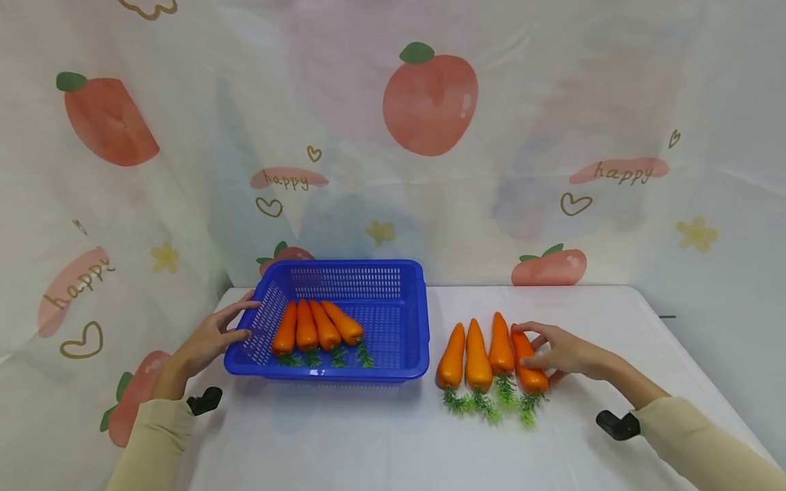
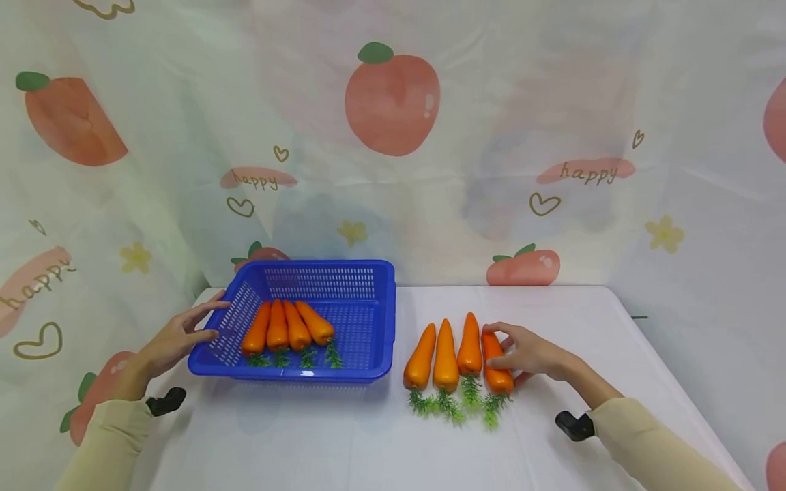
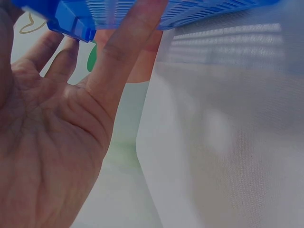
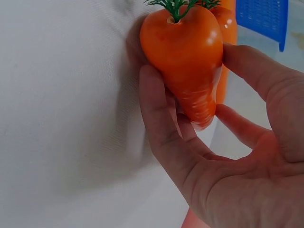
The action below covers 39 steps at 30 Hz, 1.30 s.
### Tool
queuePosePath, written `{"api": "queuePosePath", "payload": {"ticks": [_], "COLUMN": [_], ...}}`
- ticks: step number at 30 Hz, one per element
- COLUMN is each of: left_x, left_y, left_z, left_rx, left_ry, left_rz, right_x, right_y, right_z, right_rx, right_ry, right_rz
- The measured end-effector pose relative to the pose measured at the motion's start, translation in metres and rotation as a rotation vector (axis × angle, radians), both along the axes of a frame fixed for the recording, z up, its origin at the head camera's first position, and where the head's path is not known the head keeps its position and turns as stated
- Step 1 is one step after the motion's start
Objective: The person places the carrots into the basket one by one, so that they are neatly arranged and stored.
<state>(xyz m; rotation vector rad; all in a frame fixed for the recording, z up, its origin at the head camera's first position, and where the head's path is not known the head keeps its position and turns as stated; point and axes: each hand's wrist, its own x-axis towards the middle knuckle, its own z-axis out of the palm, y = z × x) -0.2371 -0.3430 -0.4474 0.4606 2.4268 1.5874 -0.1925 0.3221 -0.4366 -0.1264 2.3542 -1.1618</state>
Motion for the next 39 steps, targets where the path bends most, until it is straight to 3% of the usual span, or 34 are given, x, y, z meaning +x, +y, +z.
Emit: {"api": "queuePosePath", "payload": {"ticks": [27,32,39], "left_x": [-0.004,-0.004,-0.001], "left_y": [0.000,0.001,-0.001], "left_z": [-0.003,-0.001,0.000], "left_rx": [-0.017,-0.019,0.003], "left_ry": [0.007,0.008,0.009], "left_rz": [0.001,0.003,-0.012], "right_x": [-0.001,-0.006,-0.009], "right_y": [0.004,0.006,0.007], "right_z": [0.002,0.016,0.051], "right_rx": [-0.012,-0.012,-0.001], "right_ry": [0.011,0.023,0.099], "right_rz": [0.022,0.058,0.132]}}
